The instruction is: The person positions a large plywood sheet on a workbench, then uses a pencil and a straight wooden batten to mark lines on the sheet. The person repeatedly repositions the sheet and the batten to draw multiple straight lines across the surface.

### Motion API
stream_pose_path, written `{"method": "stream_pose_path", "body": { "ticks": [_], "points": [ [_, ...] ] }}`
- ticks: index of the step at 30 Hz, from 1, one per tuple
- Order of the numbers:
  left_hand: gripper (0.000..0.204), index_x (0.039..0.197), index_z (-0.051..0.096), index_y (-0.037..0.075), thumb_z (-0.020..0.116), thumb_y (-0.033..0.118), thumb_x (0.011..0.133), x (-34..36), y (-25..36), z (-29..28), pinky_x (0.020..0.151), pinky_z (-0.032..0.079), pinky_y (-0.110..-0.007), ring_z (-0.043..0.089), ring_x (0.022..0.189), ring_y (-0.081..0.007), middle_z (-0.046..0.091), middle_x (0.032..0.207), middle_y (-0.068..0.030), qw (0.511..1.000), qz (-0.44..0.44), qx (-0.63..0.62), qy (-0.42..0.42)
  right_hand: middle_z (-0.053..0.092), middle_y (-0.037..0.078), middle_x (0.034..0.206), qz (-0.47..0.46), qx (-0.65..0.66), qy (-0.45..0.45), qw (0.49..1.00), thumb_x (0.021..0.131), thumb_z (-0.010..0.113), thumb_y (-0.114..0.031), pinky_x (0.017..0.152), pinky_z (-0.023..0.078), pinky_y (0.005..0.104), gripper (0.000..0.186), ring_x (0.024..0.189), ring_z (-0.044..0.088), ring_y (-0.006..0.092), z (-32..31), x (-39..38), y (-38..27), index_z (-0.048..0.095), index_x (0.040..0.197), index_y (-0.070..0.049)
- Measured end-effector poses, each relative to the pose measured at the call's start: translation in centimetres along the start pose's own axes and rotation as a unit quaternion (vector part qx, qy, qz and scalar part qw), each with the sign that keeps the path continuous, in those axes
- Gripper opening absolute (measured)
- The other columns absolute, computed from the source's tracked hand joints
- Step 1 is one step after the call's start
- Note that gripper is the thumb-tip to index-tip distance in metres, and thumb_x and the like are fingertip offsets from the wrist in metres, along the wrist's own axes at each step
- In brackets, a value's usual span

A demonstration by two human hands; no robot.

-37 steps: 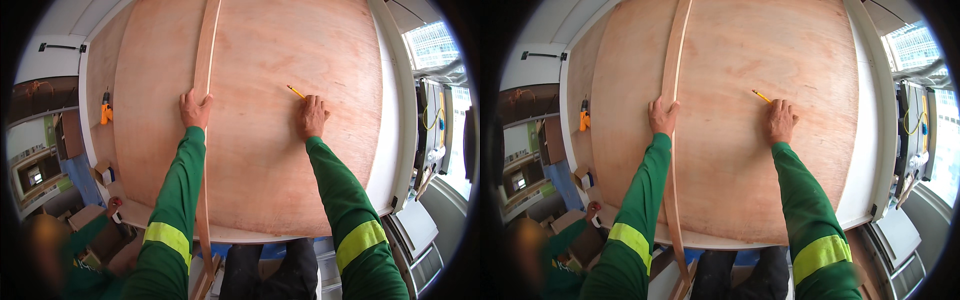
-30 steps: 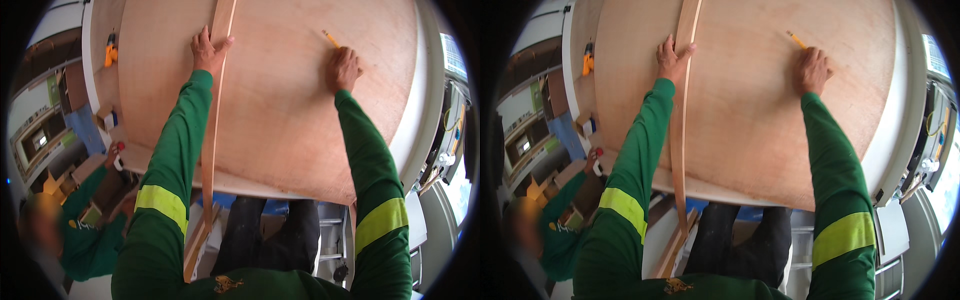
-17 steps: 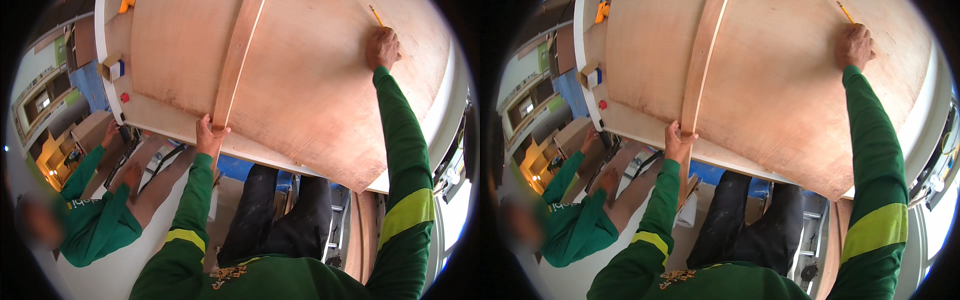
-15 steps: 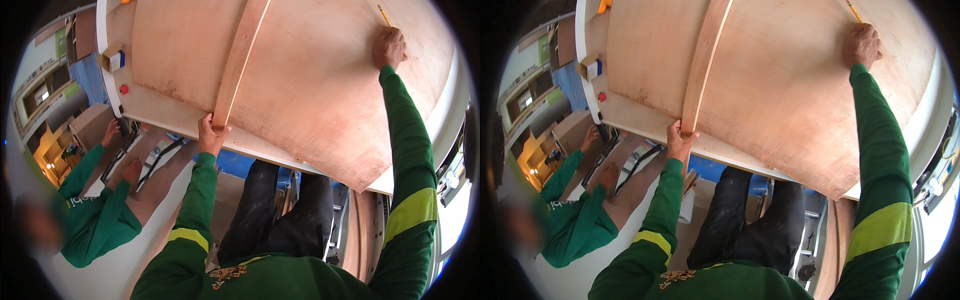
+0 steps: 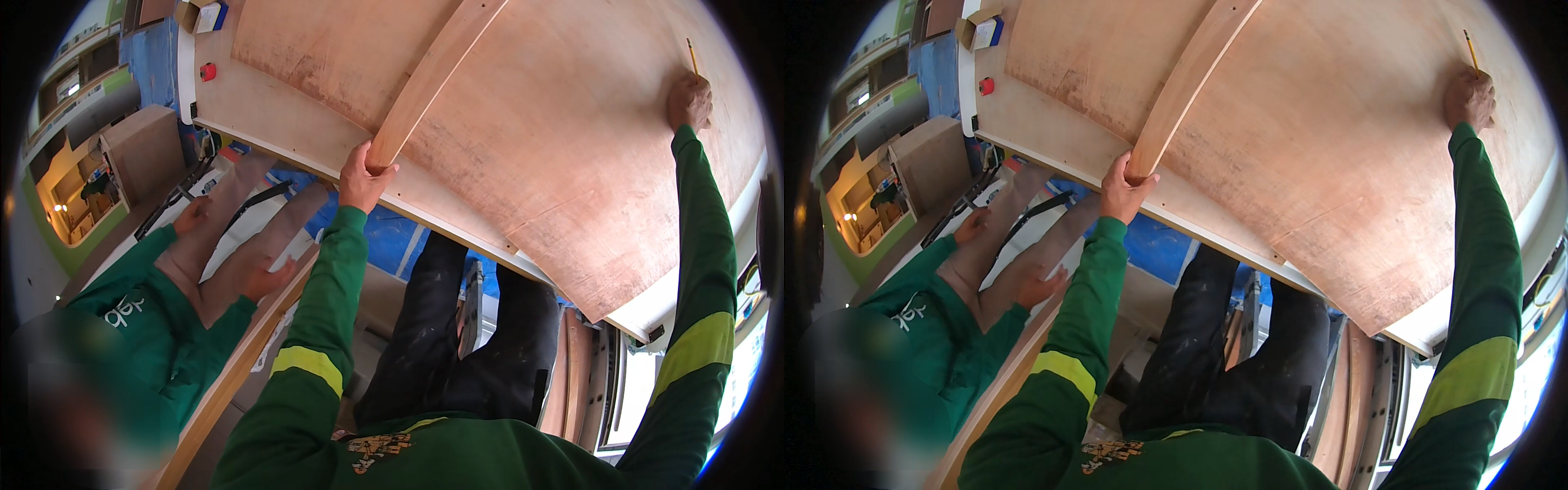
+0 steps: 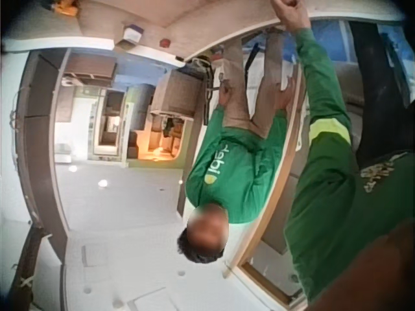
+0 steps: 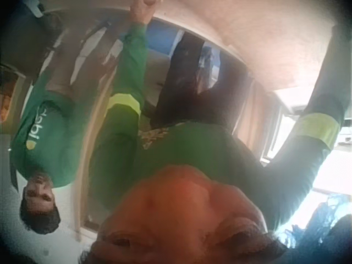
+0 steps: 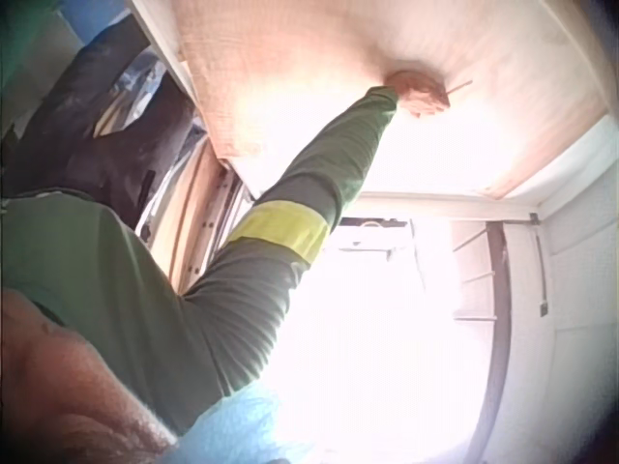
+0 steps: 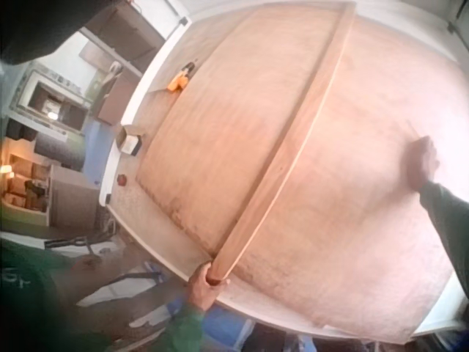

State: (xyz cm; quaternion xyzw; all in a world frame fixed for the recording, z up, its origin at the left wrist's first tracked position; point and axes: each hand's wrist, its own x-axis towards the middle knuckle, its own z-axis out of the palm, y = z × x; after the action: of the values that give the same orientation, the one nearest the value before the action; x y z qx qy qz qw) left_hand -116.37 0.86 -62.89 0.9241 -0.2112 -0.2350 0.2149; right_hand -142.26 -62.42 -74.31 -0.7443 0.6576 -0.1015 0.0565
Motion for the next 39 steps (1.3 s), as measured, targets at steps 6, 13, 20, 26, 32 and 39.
{"method": "stream_pose_path", "body": {
  "ticks": [6, 13, 20, 26, 32, 39],
  "points": [
    [0.066, 0.13, 0.065, -0.003, 0.095, 0.029, 0.08, 0.3, 1.5, 0.5, 0.088, 0.06, -0.042, 0.073, 0.1, -0.0307, 0.072, 0.115, -0.02, 0.999, -0.029, -0.001, 0.022, 0.066, 0.024, 0.139, -0.014, 0.007, 0.01, 1.0, 0.107, 0.044, -0.047, 0.113, 0.043, 0.0565, 0.055, 0.133, 0.057, 0.0447, -0.7, -0.6, -0.4, 0.064, 0.137, -0.006],
    [0.059, 0.123, 0.068, -0.003, 0.096, 0.025, 0.08, 0.7, 0.1, 1.1, 0.084, 0.06, -0.041, 0.072, 0.097, -0.0316, 0.072, 0.11, -0.0195, 0.996, 0.055, 0.02, 0.071, 0.067, 0.026, 0.137, -0.02, 0.012, 0.011, 1.0, 0.107, 0.044, -0.046, 0.112, 0.044, 0.0573, 0.055, 0.13, 0.06, 0.0458, -0.9, -0.9, -1.0, 0.065, 0.137, -0.005],
    [0.06, 0.124, 0.066, -0.002, 0.095, 0.029, 0.081, 0.9, 0.0, 0.9, 0.083, 0.06, -0.045, 0.071, 0.098, -0.0362, 0.07, 0.11, -0.0182, 0.996, 0.068, 0.015, 0.059, 0.064, 0.019, 0.145, 0.007, 0.004, -0.005, 1.0, 0.106, 0.043, -0.05, 0.117, 0.036, 0.0639, 0.057, 0.136, 0.055, 0.043, -0.3, -0.5, -0.6, 0.063, 0.142, -0.01],
    [0.059, 0.123, 0.067, -0.003, 0.095, 0.027, 0.081, 0.9, 0.7, 0.7, 0.082, 0.06, -0.044, 0.071, 0.096, -0.0357, 0.07, 0.11, -0.0178, 0.996, 0.061, 0.027, 0.053, 0.063, 0.018, 0.146, 0.002, -0.003, -0.002, 1.0, 0.106, 0.044, -0.05, 0.118, 0.035, 0.0635, 0.057, 0.138, 0.054, 0.0424, -0.1, -0.4, -0.6, 0.062, 0.143, -0.01],
    [0.055, 0.121, 0.069, -0.003, 0.095, 0.024, 0.081, 1.1, -0.1, 1.0, 0.08, 0.06, -0.042, 0.072, 0.093, -0.0318, 0.072, 0.107, -0.0172, 0.994, 0.077, 0.032, 0.069, 0.064, 0.02, 0.144, -0.018, 0.021, 0.01, 1.0, 0.106, 0.046, -0.049, 0.117, 0.038, 0.0602, 0.056, 0.137, 0.055, 0.0422, 0.5, 0.3, 0.1, 0.064, 0.141, -0.009],
    [0.059, 0.118, 0.068, -0.006, 0.097, 0.025, 0.077, 1.7, -0.1, 0.0, 0.082, 0.06, -0.044, 0.072, 0.095, -0.0361, 0.071, 0.106, -0.0189, 0.998, 0.049, 0.02, 0.033, 0.065, 0.02, 0.143, -0.016, -0.001, 0.004, 1.0, 0.105, 0.046, -0.048, 0.116, 0.039, 0.0601, 0.056, 0.137, 0.055, 0.0429, 0.4, 0.5, 0.3, 0.063, 0.141, -0.009]
  ]
}}
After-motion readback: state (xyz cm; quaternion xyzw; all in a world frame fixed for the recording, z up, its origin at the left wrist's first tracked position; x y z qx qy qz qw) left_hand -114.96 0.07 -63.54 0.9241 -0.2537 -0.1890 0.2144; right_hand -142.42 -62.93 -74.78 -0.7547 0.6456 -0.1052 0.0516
